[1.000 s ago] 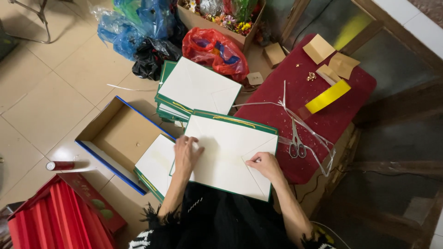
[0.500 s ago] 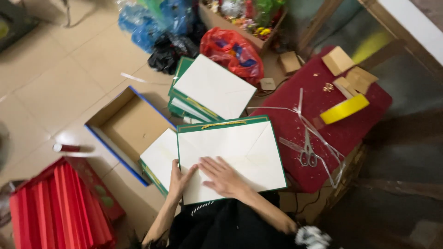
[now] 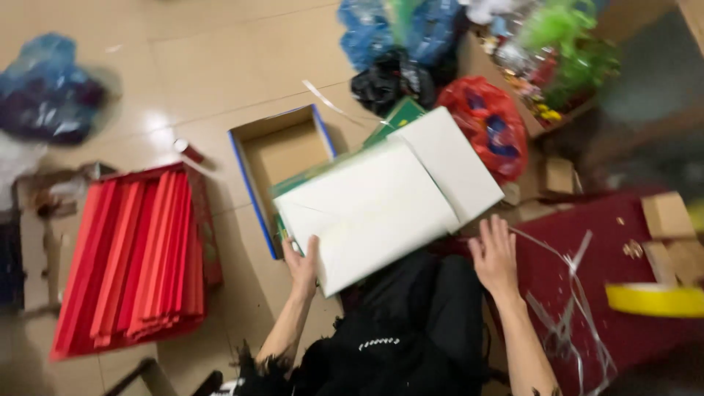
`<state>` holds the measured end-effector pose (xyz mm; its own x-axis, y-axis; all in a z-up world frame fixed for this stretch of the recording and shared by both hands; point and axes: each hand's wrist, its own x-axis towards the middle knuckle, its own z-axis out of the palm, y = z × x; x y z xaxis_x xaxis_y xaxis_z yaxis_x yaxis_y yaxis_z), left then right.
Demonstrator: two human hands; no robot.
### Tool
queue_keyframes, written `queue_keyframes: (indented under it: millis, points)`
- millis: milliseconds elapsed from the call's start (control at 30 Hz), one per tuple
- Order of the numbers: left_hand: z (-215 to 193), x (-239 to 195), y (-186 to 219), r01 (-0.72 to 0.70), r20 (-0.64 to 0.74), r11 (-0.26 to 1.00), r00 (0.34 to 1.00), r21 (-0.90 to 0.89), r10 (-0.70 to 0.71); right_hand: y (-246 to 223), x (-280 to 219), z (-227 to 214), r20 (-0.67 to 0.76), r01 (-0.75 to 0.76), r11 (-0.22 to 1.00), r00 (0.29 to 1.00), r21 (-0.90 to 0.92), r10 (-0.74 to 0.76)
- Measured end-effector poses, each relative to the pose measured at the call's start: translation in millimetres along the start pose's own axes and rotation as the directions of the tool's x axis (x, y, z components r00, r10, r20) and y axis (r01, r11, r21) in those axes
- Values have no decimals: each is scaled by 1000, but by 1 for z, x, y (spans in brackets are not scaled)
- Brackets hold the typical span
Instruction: Assembling paper gift bags by folding them and applying adhesive tape
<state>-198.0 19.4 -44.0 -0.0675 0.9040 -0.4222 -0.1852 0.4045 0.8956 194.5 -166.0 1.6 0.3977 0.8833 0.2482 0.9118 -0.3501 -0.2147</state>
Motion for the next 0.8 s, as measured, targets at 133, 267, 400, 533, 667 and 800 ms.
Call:
queue_keyframes:
  millis: [133, 267, 400, 533, 667, 800]
  points:
    - [14, 42, -58, -166, -204, 977, 969, -135, 137, -58, 53, 22, -110, 106, 980, 990, 169, -88]
    - [23, 69, -137, 212, -374, 837, 820, -505, -433, -113, 83, 32, 136, 7, 931, 989, 365, -60]
    - [12, 68, -184, 579, -172, 769, 757, -271, -630, -124, 100, 37, 303, -141, 880, 953, 453, -3]
    - [-37, 47, -241, 773, -25, 606, 613, -189, -790, -109, 95, 34, 328, -194, 876, 944, 441, 44]
    - [-51, 45, -237, 660, 79, 689, 702, 298, -707, -66, 78, 41, 308, -219, 935, 943, 280, 129]
    - [-53, 61, -204, 446, 68, 815, 862, 369, -502, 3, 73, 114, 368, -181, 983, 913, -20, 175]
